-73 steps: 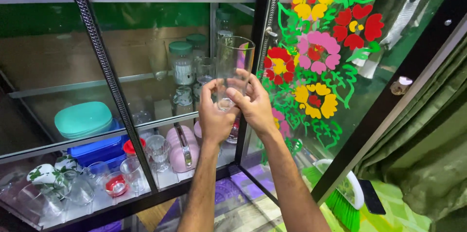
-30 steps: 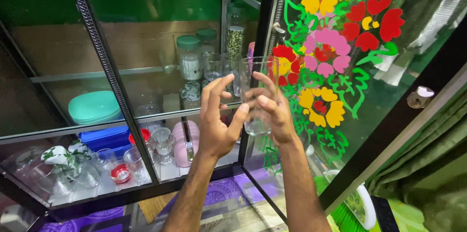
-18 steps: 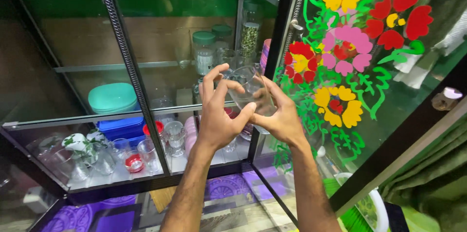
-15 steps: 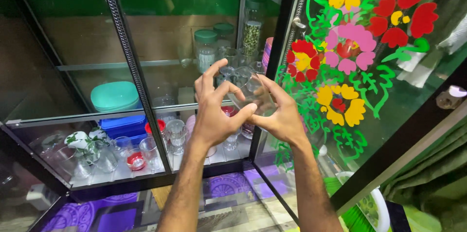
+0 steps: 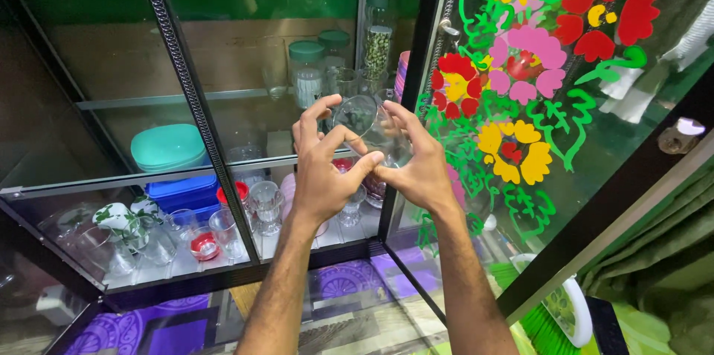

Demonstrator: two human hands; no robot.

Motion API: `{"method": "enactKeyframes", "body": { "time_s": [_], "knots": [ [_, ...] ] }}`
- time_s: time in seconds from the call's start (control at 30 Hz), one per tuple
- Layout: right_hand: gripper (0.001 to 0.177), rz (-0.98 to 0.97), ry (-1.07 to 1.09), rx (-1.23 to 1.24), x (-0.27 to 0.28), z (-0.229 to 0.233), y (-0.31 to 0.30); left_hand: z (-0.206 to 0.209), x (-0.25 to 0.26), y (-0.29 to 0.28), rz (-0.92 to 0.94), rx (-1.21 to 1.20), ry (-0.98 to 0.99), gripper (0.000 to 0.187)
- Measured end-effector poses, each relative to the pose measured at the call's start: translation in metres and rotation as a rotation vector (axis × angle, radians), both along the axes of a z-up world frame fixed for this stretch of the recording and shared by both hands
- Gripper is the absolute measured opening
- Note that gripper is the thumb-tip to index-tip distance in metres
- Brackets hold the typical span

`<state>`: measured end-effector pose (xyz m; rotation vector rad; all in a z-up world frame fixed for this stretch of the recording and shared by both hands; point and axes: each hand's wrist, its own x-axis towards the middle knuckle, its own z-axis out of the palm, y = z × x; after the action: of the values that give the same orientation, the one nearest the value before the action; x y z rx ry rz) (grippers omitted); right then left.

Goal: Searching for a specific medicine box inside a glass cabinet and inspecting its label

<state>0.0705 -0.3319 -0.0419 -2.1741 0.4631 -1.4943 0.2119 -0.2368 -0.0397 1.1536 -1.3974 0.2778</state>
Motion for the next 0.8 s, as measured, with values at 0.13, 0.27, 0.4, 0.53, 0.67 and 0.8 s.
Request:
{"method": "enactKeyframes", "body": {
  "time_s": [0.13,0.27,0.4,0.53,0.67,0.8],
  "knots": [
    [0.082,-0.025,0.015,-0.012,0.003,-0.008,-0.01,-0.008,-0.003,-0.009,-0.017,-0.049,0.039,0.025],
    [0.079,-0.104,-0.041,-0.056,0.006,-0.008,-0.007,-0.019,-0.011,-0.021,-0.079,-0.069,0.294,0.075],
    [0.083,-0.08,-0.077,-0.067,0.012,-0.008,-0.003,-0.027,-0.015,-0.027,-0.229,0.237,0.488,0.101],
    [0.085,-0.078,-0.067,-0.098,0.016,-0.013,-0.005,-0.043,-0.006,-0.041,-0.322,0.268,0.589,0.094],
    [0.09,-0.083,-0.01,0.017,0.019,-0.011,-0.001,-0.041,-0.006,-0.036,-0.309,0.24,0.62,0.092],
    [0.095,-0.033,0.045,0.161,0.022,-0.011,-0.002,-0.045,-0.012,-0.042,-0.292,0.134,0.618,0.09]
  ]
}}
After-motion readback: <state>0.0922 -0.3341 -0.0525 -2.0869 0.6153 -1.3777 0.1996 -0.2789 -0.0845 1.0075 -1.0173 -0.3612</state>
